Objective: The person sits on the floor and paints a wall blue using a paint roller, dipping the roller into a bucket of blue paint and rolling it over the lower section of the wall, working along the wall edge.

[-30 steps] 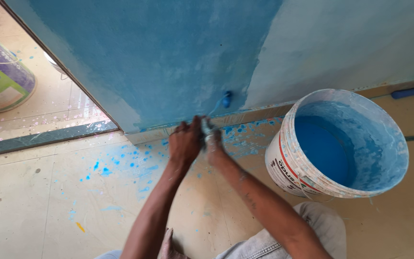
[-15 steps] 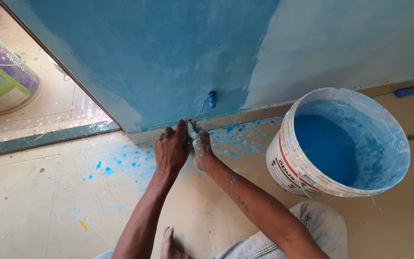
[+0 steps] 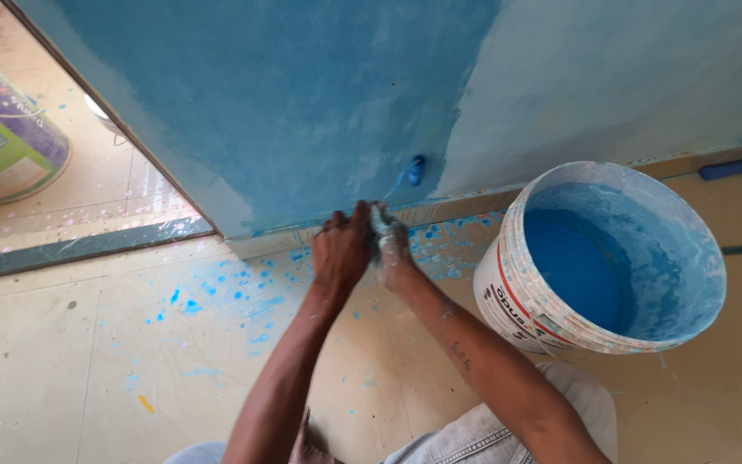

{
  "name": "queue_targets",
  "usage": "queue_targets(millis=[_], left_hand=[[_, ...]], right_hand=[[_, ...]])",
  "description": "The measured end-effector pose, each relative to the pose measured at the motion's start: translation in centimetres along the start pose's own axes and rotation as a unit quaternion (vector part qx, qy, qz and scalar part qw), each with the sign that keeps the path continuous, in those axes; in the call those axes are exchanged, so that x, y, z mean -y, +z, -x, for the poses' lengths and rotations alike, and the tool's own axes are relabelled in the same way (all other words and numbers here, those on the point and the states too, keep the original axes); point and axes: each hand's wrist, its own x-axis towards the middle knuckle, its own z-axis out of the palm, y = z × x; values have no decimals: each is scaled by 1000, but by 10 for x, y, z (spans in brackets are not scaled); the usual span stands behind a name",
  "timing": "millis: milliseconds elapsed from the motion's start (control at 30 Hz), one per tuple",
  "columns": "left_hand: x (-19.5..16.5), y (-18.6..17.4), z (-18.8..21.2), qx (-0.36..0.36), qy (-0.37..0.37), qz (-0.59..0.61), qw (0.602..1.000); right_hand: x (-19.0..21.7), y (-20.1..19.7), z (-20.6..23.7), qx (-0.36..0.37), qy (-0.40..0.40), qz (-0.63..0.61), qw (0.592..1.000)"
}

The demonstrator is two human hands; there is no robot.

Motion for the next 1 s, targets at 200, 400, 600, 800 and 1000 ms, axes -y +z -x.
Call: queue_targets(millis=[200, 400, 600, 800, 1000], left_hand=[[55, -45, 38, -40, -32, -60, 997], [33, -18, 14, -22, 12, -10, 1000], [-2, 7, -11, -16, 20, -10, 1000], [73, -46, 25, -17, -3, -48, 999], [117, -82, 60, -71, -34, -109, 991]], right_hand=[[-66, 51, 11, 59, 30, 15, 998], [-26, 23, 5, -4, 29, 16, 999], [17, -2, 3, 43, -35, -29, 998], [-51, 65, 20, 13, 23, 70, 997], [-111, 114, 29, 119, 37, -17, 992]])
